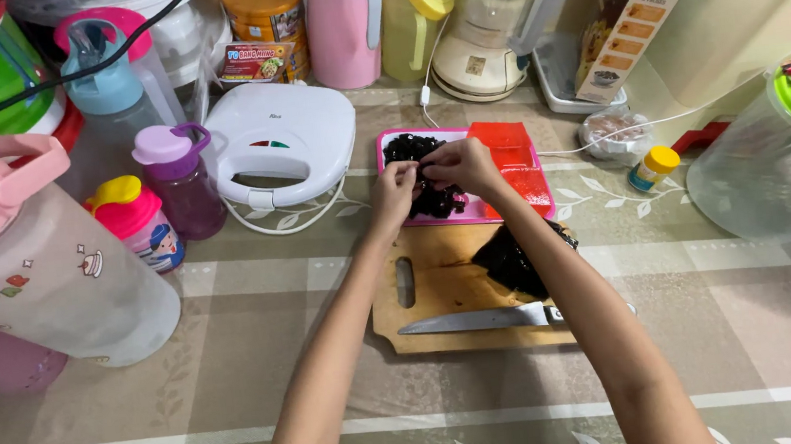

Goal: Cutting a block of dark jelly into small pieces on a wooden board using a knife

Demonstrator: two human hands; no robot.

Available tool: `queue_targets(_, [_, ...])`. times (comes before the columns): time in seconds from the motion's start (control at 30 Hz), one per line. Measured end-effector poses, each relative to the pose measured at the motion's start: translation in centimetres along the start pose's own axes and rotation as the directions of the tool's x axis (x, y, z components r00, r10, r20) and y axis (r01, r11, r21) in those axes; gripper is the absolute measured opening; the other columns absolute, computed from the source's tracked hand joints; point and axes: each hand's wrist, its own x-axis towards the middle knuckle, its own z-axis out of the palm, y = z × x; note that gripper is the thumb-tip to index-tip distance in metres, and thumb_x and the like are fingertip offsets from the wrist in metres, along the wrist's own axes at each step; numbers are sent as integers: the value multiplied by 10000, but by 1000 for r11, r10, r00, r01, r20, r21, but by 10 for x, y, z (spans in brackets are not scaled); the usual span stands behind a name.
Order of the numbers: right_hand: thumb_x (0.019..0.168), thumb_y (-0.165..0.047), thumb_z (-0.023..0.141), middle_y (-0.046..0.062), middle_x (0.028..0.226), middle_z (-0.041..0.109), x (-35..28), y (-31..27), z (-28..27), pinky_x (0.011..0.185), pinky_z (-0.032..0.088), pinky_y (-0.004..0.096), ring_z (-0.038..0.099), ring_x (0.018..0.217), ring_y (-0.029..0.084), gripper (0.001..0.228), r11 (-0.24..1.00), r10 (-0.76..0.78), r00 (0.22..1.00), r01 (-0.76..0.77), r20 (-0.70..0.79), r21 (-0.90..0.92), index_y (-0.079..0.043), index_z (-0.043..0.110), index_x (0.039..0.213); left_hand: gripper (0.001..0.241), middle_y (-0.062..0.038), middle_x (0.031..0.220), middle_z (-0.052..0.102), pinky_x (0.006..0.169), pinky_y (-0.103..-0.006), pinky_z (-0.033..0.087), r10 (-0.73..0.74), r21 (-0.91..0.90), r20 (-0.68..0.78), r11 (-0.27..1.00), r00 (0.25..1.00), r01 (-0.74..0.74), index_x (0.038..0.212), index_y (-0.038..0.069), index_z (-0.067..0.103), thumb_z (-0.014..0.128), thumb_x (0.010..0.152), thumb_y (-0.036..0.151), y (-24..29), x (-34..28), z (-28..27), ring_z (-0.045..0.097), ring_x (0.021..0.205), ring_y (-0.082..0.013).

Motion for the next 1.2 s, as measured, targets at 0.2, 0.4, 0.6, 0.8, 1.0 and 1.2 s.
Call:
queue_targets(0.2, [829, 23, 825, 265, 938, 741, 1, -1, -1, 697, 677, 355, 765, 761, 305, 312, 933, 45, 999, -47, 14, 356, 119, 687, 1092, 318, -157, 1049, 598, 885, -507, 612, -265, -764, 118, 592, 957, 258, 1182, -23, 642, 785, 916, 75, -2, 10, 15, 686, 1023, -334])
queue_targets(0.4, [842, 39, 805, 252, 863, 724, 11, 8, 0, 680, 689, 362, 759, 726, 294, 276, 943, 2, 1000, 5, -21, 332, 106, 707, 1091, 344, -156, 1041, 605, 860, -489, 635, -284, -779, 65, 584, 957, 226, 1160, -13, 656, 837, 879, 65, -17, 21, 19, 677, 1016, -308])
queue_targets(0.6, [899, -49, 791, 263, 976, 720, 9, 3, 5, 772, 675, 368, 748, 854, 266, 307, 977, -32, 999, 31, -1, 210, -30, 736, 1201, 338, -151, 1059, 598, 882, -461, 624, -291, -749, 42, 624, 956, 223, 1196, -3, 643, 801, 911, 86, -23, 29, 12, 665, 1018, -279])
queue_targets(0.8, [828, -76, 855, 168, 908, 753, 21, 21, 13, 711, 672, 286, 749, 755, 172, 349, 990, -84, 996, 86, -21, 108, -91, 766, 1165, 304, -147, 991, 620, 874, -463, 626, -273, -749, 71, 620, 959, 232, 1153, -10, 670, 806, 910, 112, -32, 33, 19, 678, 970, -253])
queue_targets(1.0, [796, -156, 886, 74, 794, 767, 10, 0, 14, 647, 649, 242, 750, 648, 131, 281, 998, -53, 996, 56, -74, 33, -156, 800, 1063, 268, -133, 947, 636, 827, -475, 645, -248, -735, 54, 646, 967, 206, 1111, 11, 693, 813, 905, 134, -26, 31, 17, 705, 923, -266])
queue_targets(1.2, [828, -155, 852, 91, 839, 778, -3, -17, 9, 673, 630, 248, 759, 665, 141, 266, 998, -44, 997, 47, -62, 48, -91, 780, 1076, 271, -133, 936, 682, 778, -445, 653, -238, -704, 45, 681, 970, 200, 1072, 30, 697, 832, 902, 193, -17, 24, 13, 727, 880, -249])
